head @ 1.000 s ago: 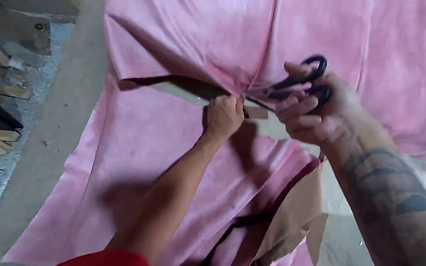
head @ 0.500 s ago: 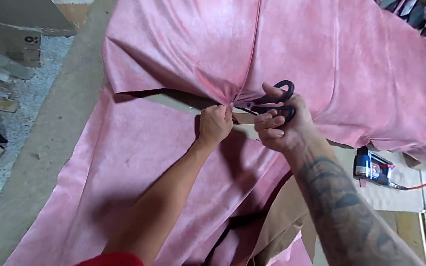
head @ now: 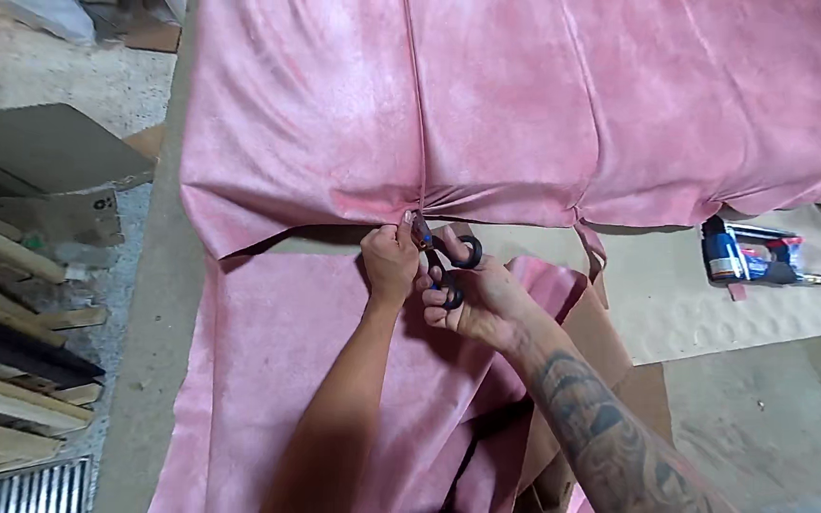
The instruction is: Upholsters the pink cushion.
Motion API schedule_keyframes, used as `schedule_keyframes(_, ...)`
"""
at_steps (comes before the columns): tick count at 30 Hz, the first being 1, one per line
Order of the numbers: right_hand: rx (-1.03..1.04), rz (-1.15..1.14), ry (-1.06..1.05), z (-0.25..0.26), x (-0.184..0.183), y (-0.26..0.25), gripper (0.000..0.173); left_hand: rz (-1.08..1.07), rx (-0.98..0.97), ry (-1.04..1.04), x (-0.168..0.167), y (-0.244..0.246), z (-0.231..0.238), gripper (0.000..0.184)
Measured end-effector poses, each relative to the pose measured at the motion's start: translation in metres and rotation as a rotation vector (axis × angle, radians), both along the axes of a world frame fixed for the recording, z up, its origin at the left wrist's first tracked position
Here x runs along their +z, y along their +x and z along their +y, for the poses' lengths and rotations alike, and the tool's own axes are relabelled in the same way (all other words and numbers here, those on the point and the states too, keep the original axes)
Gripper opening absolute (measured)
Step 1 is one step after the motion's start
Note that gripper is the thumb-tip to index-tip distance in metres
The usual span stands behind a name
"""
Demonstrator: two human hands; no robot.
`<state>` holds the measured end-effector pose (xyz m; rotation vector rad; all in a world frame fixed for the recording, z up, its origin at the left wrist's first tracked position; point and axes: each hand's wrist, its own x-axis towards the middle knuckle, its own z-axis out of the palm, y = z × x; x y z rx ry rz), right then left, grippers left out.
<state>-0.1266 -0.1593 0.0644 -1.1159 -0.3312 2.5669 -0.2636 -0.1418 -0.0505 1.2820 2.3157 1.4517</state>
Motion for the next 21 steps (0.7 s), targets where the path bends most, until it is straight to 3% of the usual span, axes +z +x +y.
schedule_keyframes(3, 0.001, 0.063, -0.005, 0.002, -0.017, 0.003, 0.058, -0.014, -0.001, 0.012, -0.001, -0.002, 0.002, 0.052)
schedule_keyframes(6, -0.096, 0.122, 0.0, 0.003, -0.022, 0.008, 0.05, -0.044, -0.016, -0.03, -0.001, -0.002, 0.002, 0.045)
schedule_keyframes(9, -0.155, 0.086, 0.004, 0.003, -0.02, 0.012, 0.043, -0.062, -0.001, -0.032, -0.002, -0.001, 0.005, 0.042)
schedule_keyframes(16, -0.142, 0.05, 0.105, 0.009, -0.039, 0.016, 0.044, -0.061, 0.015, -0.023, -0.005, 0.001, 0.003, 0.041)
schedule_keyframes(21, -0.084, 0.019, 0.23, 0.008, -0.055, 0.031, 0.044, -0.313, -0.003, -0.006, -0.002, 0.001, 0.006, 0.037)
